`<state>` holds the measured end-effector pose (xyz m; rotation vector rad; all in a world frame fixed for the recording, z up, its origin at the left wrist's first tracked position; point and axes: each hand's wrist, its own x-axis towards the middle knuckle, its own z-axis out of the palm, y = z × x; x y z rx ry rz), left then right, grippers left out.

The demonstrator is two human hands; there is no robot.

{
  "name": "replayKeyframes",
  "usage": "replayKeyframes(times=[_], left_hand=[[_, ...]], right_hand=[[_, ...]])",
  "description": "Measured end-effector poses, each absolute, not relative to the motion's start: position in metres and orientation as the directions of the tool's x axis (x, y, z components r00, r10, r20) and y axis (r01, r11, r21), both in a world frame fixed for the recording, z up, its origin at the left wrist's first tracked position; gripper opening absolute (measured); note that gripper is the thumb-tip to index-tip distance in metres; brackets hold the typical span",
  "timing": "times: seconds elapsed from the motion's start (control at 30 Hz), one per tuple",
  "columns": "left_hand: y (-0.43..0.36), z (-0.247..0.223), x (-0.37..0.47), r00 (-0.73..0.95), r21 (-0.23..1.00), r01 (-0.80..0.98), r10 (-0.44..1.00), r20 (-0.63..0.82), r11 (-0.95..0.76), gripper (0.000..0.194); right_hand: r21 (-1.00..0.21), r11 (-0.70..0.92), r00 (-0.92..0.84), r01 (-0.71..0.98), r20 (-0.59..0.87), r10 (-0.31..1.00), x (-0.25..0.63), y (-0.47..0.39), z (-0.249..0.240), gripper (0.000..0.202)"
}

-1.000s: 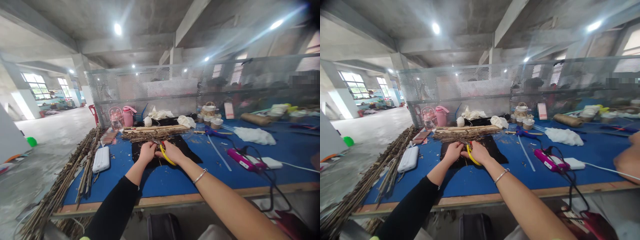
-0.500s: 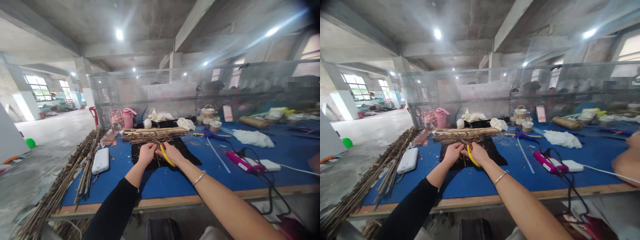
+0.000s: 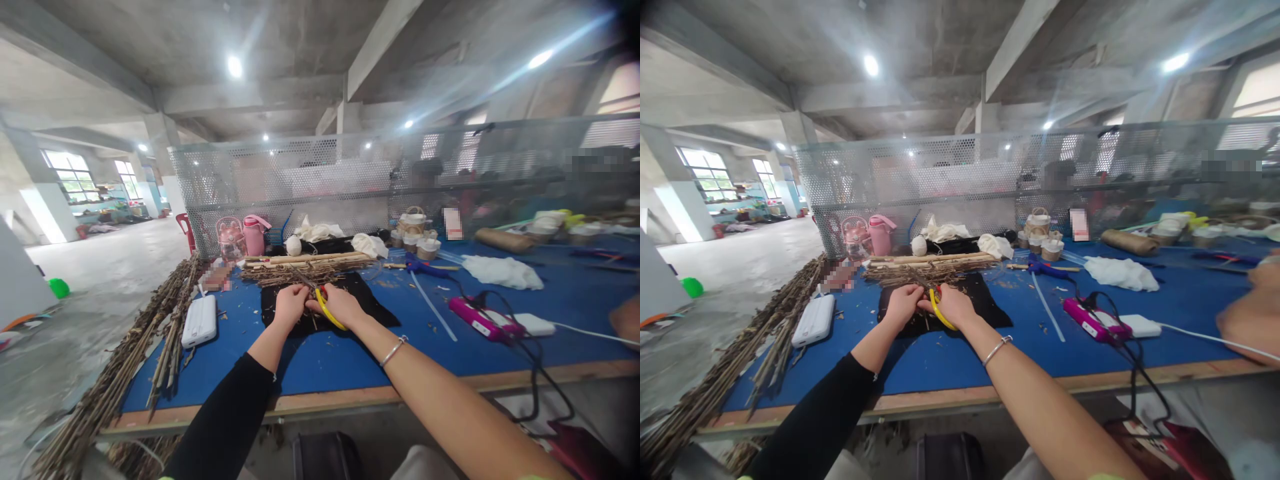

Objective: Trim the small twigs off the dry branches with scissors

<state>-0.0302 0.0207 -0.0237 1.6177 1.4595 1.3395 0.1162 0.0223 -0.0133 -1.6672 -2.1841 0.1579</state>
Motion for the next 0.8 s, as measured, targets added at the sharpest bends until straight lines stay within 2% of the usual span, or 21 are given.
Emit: replayKeyframes(times=[0.2, 0.53, 0.8], left_hand=[[0.0237, -0.0253, -0.0318, -0.082, 0.902, 0.355, 0.953, 0.292, -0.246, 0.028], [0.0202, -0.0219, -0.0322, -0.086, 0.889, 0.375, 0.945, 0.317, -0.264, 0.029], [0.0167, -0.0184, -0.0314, -0.088, 0.894, 0.373, 0.950, 0.300, -0.248, 0.029]], right_hand=[[-0.327, 0.332, -0.250, 0.885, 0.268, 0.930, 0.1173, 0.0221, -0.0169, 0.061], [-0.292, 0.275, -0.201, 0.916, 0.259, 0.945, 0.1146, 0.0199, -0.0121, 0.063], [-0.320, 0.262, -0.202, 0.910, 0.209, 0.957, 0.1146, 0.0204, -0.0118, 0.063]])
